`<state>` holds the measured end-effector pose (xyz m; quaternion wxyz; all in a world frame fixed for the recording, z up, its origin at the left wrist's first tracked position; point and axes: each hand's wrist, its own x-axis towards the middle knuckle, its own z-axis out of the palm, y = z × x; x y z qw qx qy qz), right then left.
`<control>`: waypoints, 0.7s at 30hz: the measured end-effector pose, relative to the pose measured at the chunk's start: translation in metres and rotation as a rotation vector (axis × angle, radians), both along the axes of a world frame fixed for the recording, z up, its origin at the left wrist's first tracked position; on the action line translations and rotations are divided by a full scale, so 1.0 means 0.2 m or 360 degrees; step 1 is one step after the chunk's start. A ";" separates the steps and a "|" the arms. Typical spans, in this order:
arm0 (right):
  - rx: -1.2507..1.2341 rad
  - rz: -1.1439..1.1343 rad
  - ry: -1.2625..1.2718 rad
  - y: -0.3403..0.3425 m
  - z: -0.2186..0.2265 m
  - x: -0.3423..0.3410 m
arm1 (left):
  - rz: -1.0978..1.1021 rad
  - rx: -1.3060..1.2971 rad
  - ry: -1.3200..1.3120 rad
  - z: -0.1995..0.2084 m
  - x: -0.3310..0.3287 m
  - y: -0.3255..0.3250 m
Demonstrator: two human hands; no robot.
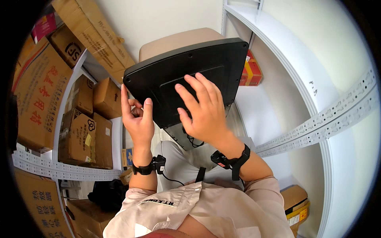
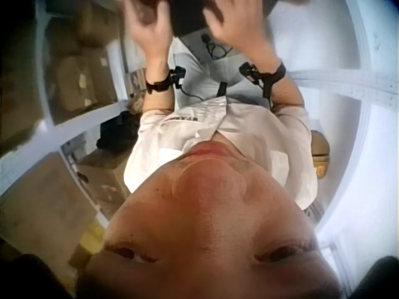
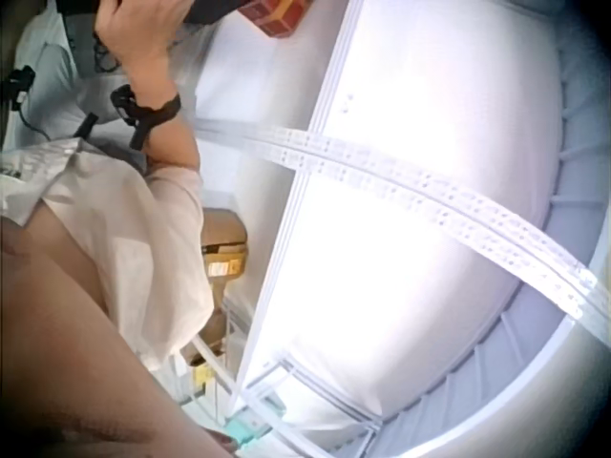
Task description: The person uses a screwdriver to remove screws from the bottom of an air purifier and then lifts the bottom panel away from the unit.
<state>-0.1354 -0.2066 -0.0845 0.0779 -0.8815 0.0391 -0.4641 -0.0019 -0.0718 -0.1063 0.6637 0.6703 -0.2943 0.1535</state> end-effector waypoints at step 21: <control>-0.0181 -0.0150 -0.0081 0.07 0.15 0.33 | 0.0161 0.0437 -0.0544 0.22 0.09 0.10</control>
